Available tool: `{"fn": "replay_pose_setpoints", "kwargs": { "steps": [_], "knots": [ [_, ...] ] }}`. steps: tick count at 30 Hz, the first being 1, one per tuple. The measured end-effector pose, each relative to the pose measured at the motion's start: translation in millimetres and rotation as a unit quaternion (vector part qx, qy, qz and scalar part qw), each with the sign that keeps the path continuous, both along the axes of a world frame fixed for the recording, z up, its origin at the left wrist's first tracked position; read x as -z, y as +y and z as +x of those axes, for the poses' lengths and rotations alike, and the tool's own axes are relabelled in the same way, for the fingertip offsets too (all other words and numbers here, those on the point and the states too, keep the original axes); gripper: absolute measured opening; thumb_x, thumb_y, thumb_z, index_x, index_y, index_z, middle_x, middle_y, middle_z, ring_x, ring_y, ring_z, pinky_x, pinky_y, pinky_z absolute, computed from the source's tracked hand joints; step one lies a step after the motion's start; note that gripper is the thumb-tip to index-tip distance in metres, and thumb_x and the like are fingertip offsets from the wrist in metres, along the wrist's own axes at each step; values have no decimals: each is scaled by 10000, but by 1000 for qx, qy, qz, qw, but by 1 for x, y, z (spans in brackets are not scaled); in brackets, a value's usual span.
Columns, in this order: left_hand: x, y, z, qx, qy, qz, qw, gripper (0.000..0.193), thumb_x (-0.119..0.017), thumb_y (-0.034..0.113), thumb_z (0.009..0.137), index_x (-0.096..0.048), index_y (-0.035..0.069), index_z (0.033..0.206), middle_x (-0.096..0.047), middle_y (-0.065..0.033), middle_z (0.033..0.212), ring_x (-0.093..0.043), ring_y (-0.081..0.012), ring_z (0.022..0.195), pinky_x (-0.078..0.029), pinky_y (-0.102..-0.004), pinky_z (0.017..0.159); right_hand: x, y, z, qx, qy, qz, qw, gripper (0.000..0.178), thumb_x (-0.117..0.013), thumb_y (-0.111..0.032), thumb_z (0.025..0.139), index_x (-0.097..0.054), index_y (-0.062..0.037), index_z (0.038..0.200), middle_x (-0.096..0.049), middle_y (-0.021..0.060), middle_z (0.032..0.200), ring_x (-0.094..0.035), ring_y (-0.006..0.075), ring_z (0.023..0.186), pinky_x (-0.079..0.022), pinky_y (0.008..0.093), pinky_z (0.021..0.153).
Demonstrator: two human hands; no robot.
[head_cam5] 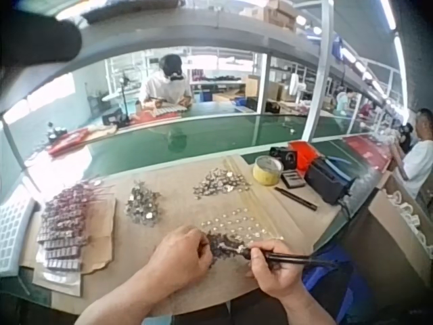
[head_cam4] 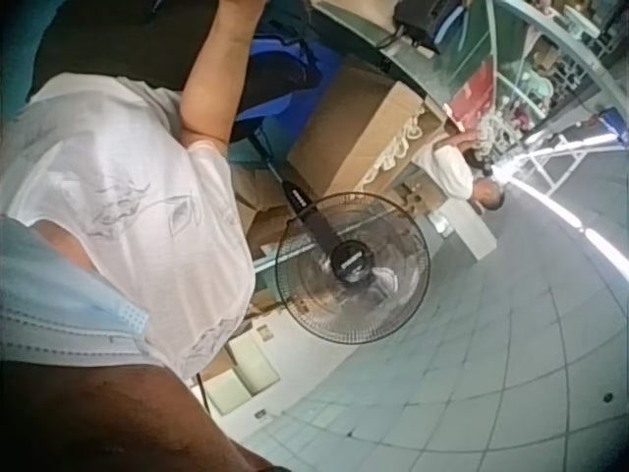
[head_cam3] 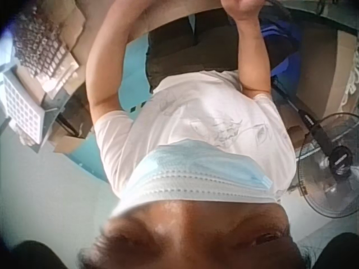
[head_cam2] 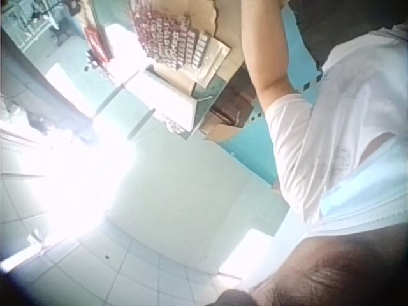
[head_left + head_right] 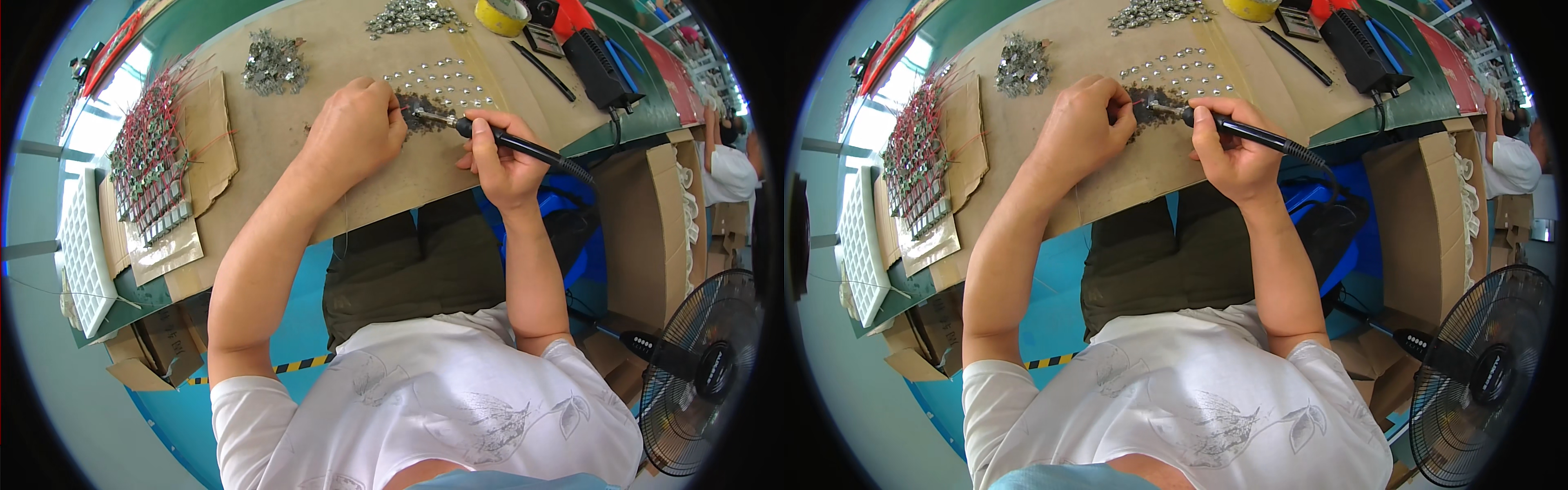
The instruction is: Soldering wires onto small electronic components at an assembly workbench.
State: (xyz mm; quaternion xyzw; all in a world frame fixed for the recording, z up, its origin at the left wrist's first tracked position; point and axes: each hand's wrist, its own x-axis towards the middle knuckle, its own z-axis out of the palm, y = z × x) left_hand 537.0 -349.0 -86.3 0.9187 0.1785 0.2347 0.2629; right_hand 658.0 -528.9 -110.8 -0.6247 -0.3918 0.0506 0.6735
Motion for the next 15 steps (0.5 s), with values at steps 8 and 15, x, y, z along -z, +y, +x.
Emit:
{"fn": "replay_pose_setpoints", "kwargs": {
  "steps": [8,15],
  "knots": [
    [0,-1,-1,19,1,11,1000,137,-712,105,839,-698,-22,888,-668,-174,895,-676,-360,823,-552,-427,756,-1,1,1,-5,1,3,1000,106,-690,-56,945,-726,17,1013,-673,24,773,-631,52,573,-500,192,493],
    [-1,-4,-2,22,25,22,999,134,-715,114,850,-702,-14,886,-666,-169,926,-681,-354,838,-559,-425,768,-1,0,0,-5,9,-1,1000,106,-693,-58,944,-726,16,1014,-676,25,782,-622,46,577,-504,192,494]
  ]
}}
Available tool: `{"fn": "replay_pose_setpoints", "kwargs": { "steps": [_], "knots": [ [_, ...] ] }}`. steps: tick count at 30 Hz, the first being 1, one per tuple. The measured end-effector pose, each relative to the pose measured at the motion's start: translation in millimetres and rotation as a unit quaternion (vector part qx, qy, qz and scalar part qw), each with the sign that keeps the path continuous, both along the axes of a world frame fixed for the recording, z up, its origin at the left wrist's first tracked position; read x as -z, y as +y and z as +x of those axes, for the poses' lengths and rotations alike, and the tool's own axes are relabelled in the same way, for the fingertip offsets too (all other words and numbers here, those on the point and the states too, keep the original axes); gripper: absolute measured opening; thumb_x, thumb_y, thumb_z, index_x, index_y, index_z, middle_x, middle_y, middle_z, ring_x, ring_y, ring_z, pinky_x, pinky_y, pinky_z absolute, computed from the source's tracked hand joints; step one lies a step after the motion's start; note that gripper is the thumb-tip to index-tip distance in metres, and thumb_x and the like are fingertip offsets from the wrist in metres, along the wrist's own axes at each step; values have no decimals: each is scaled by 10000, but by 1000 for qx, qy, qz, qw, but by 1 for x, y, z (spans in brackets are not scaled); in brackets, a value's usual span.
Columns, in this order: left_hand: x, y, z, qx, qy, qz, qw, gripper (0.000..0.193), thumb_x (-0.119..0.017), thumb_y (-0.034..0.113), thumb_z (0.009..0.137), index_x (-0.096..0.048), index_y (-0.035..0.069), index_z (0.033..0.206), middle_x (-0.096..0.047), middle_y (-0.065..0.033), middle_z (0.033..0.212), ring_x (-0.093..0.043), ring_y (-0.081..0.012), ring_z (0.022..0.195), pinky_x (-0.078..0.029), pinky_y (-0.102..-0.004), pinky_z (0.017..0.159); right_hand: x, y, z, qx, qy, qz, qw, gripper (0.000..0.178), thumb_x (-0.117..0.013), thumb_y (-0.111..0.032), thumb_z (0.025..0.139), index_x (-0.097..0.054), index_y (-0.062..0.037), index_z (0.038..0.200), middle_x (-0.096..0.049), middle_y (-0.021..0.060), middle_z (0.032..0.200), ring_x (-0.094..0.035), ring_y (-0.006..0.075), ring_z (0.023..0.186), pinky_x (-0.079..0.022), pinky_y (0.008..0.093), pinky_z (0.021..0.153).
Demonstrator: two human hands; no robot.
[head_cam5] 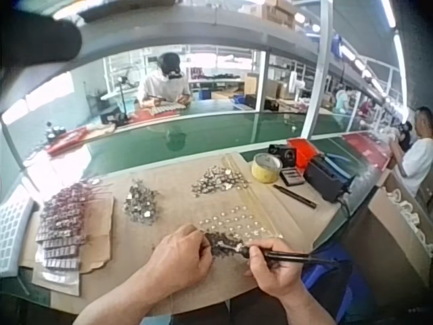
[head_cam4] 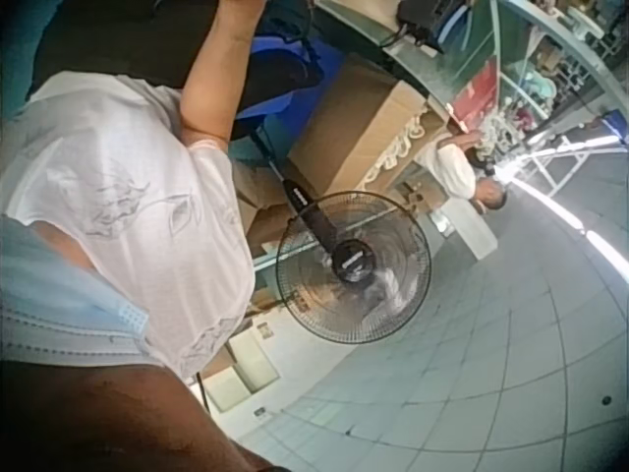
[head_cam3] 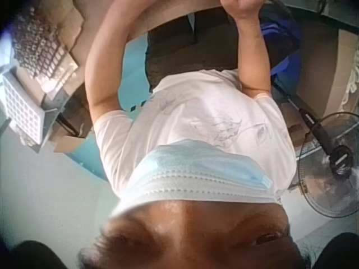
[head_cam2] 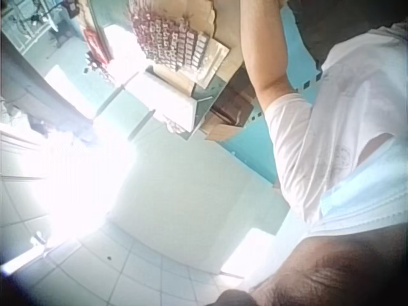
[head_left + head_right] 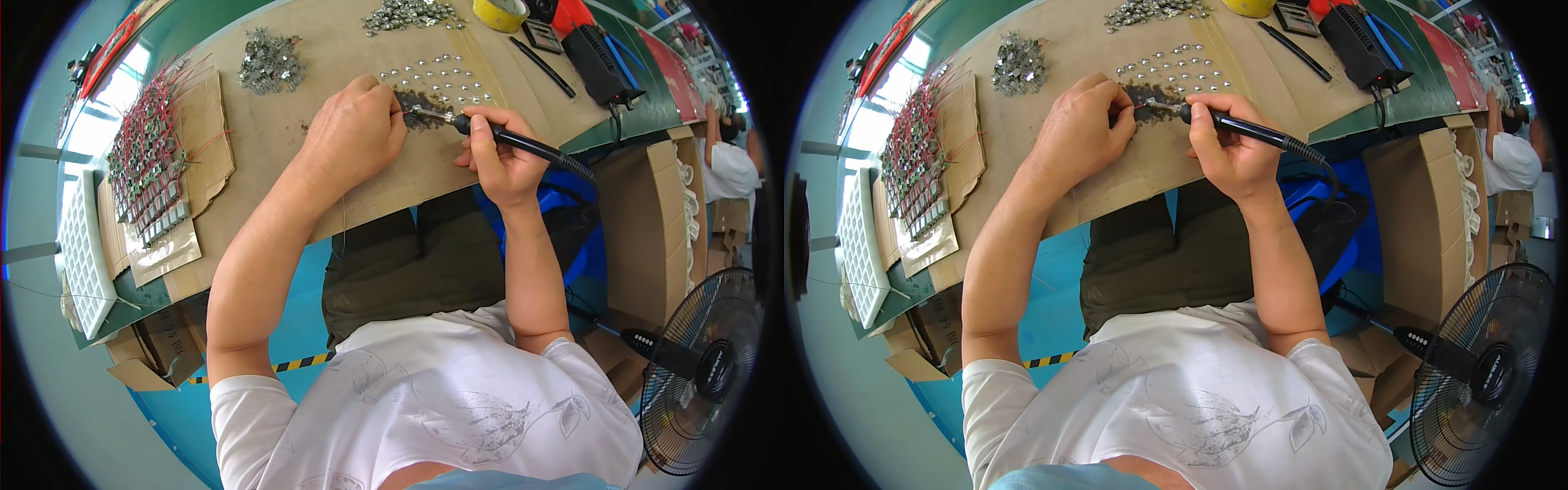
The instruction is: Soldering wires onto small electronic components at an assembly workbench.
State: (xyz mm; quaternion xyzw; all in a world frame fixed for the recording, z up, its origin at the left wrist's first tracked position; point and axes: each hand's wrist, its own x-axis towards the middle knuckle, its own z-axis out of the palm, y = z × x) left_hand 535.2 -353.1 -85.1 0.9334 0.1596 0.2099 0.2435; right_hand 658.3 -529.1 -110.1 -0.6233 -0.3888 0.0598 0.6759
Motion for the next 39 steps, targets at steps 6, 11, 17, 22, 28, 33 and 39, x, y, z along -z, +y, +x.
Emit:
{"fn": "replay_pose_setpoints", "kwargs": {
  "steps": [6,11,17,22,28,33,39],
  "knots": [
    [-1,-1,0,-2,11,11,1000,122,-713,113,857,-706,-6,886,-665,-162,935,-680,-353,852,-558,-424,779,0,0,0,-1,-1,7,1000,107,-698,-58,943,-727,15,1016,-677,23,786,-621,44,581,-505,193,495],
    [-2,-2,0,-3,18,15,1000,116,-710,114,862,-708,0,883,-666,-159,937,-680,-351,862,-558,-423,788,1,0,0,-2,1,10,1000,108,-693,-54,950,-725,19,1023,-679,24,798,-621,40,595,-517,193,499],
    [-1,-1,-1,-1,22,15,1000,110,-705,112,864,-709,4,881,-665,-159,938,-678,-354,860,-558,-425,787,0,-1,-1,-4,0,5,1000,112,-690,-55,955,-725,22,1029,-682,27,807,-621,37,609,-530,193,506],
    [-2,-1,-1,1,25,20,1000,105,-703,112,864,-710,9,882,-663,-156,937,-676,-357,858,-557,-429,788,0,0,-1,-8,-1,4,1000,112,-691,-55,955,-725,23,1029,-682,28,803,-620,37,605,-526,192,505],
    [-2,1,0,1,34,21,999,118,-697,128,873,-711,12,888,-664,-156,952,-678,-359,868,-559,-431,793,1,1,1,-14,33,36,999,128,-672,-65,974,-714,33,1045,-672,41,785,-613,47,584,-550,213,499],
    [-4,-2,3,2,28,20,999,117,-692,133,874,-707,19,894,-659,-161,968,-670,-374,891,-555,-448,808,-6,-2,14,-31,119,64,990,183,-655,-92,1007,-669,41,1133,-685,80,832,-604,57,560,-559,241,497],
    [-7,-2,-5,-10,41,9,999,114,-685,132,876,-704,22,898,-653,-173,982,-659,-396,914,-546,-471,827,-38,24,78,114,-269,-67,954,274,-735,-109,940,-708,-78,1211,-681,117,914,-666,220,702,-540,325,613]
  ]
}}
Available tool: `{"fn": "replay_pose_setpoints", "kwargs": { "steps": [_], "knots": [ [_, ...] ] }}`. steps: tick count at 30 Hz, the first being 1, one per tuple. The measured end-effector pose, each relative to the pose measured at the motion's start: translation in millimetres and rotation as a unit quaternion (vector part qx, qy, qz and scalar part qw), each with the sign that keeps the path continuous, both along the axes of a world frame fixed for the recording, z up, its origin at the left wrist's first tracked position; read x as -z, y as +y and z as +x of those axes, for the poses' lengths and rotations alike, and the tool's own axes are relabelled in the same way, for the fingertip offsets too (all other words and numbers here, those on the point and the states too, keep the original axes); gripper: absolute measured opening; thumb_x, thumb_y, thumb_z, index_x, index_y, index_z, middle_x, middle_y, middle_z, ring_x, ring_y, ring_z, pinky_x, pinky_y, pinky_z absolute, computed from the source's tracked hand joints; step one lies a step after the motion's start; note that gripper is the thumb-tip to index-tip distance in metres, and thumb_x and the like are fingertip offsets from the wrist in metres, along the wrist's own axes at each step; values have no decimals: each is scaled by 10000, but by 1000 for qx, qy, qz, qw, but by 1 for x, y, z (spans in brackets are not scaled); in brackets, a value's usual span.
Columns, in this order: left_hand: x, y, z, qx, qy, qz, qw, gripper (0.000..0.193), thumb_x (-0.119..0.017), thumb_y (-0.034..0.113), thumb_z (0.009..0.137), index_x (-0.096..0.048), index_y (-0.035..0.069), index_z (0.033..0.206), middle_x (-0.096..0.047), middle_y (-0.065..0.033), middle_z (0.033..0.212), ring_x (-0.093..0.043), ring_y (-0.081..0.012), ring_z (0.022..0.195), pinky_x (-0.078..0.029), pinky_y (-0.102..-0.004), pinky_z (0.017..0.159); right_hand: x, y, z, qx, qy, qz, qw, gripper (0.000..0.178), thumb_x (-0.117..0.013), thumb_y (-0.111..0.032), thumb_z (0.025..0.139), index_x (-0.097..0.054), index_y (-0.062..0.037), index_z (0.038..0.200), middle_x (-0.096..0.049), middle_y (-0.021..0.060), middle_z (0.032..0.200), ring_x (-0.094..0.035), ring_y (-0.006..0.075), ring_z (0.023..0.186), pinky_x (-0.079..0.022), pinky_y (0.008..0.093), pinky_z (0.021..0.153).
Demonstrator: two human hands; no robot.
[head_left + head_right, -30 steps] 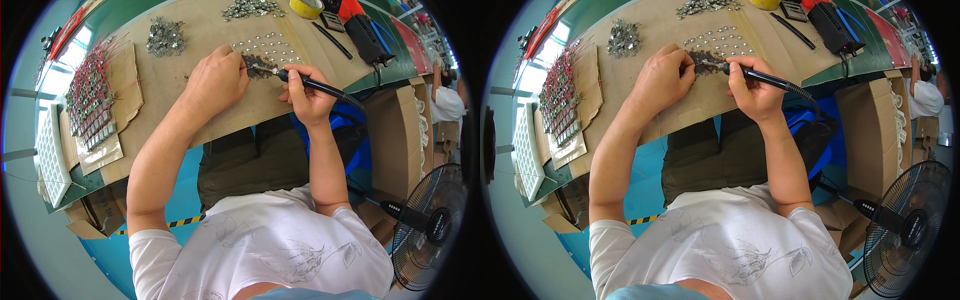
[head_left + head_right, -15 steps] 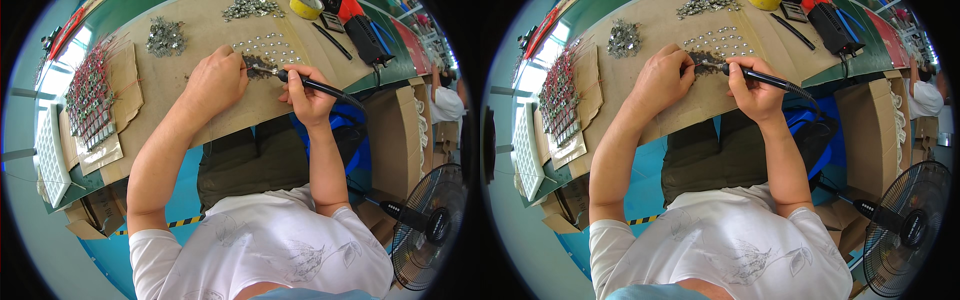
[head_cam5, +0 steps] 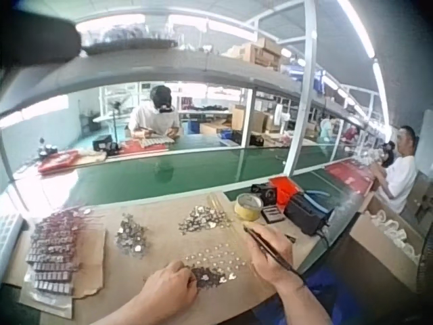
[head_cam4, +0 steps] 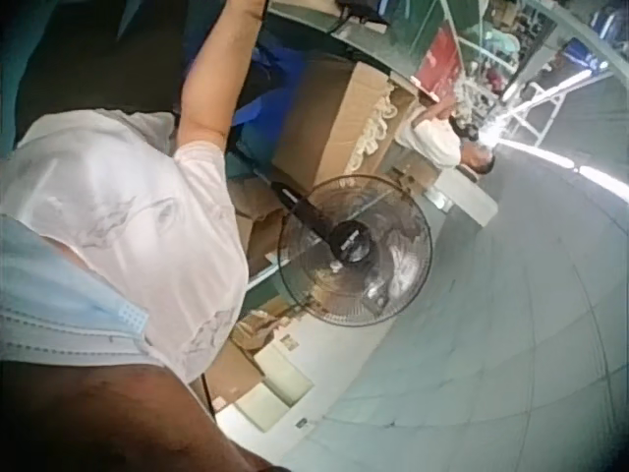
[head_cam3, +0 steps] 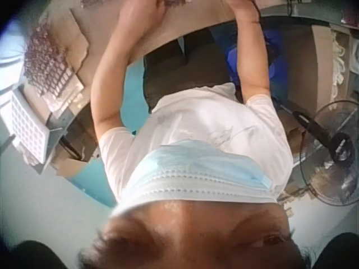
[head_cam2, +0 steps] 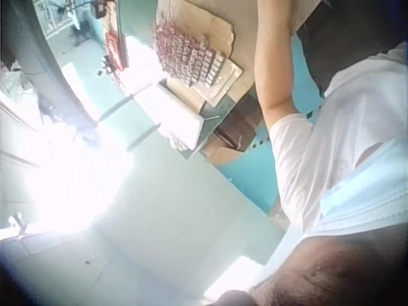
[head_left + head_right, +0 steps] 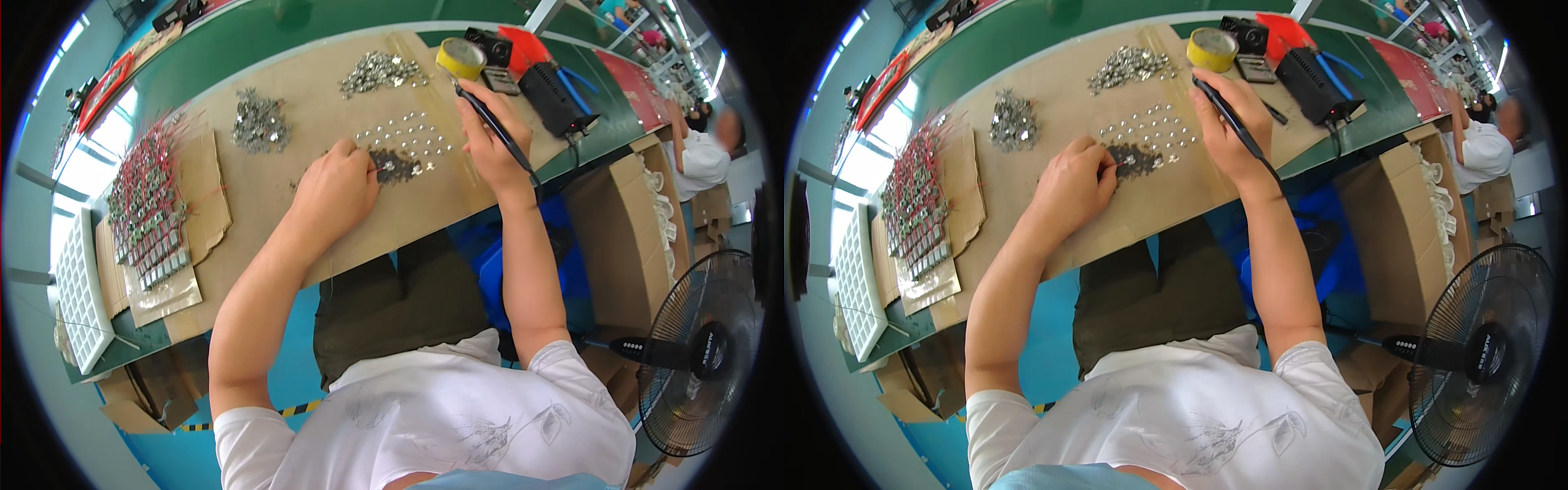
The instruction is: Soldering wires onto small electronic components at an assembly workbench.
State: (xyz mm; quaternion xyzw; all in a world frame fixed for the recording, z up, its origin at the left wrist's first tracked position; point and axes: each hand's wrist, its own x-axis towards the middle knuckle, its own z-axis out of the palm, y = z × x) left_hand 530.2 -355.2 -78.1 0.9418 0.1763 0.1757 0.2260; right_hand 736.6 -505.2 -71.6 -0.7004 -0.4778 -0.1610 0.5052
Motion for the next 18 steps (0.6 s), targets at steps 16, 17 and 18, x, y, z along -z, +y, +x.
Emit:
{"fn": "replay_pose_setpoints", "kwargs": {
  "steps": [16,17,18],
  "knots": [
    [11,4,7,27,13,1,1000,187,-621,150,898,-697,-21,885,-658,-224,1017,-679,-423,930,-554,-504,850,-24,140,-26,-283,73,-194,936,286,-603,-86,945,-676,-131,1218,-753,99,859,-706,200,723,-562,327,691],
    [11,4,9,24,20,0,999,186,-623,149,894,-699,-20,885,-658,-222,1023,-680,-421,929,-555,-505,853,-22,152,-33,-291,66,-220,929,266,-652,-119,928,-677,-126,1194,-750,106,846,-718,219,741,-571,342,708],
    [13,4,9,37,15,7,999,186,-623,149,894,-699,-20,885,-658,-222,1023,-680,-421,929,-555,-505,853,-21,162,-42,-305,31,-225,925,275,-702,-156,900,-677,-123,1172,-746,112,835,-725,245,758,-574,365,724]
  ]
}}
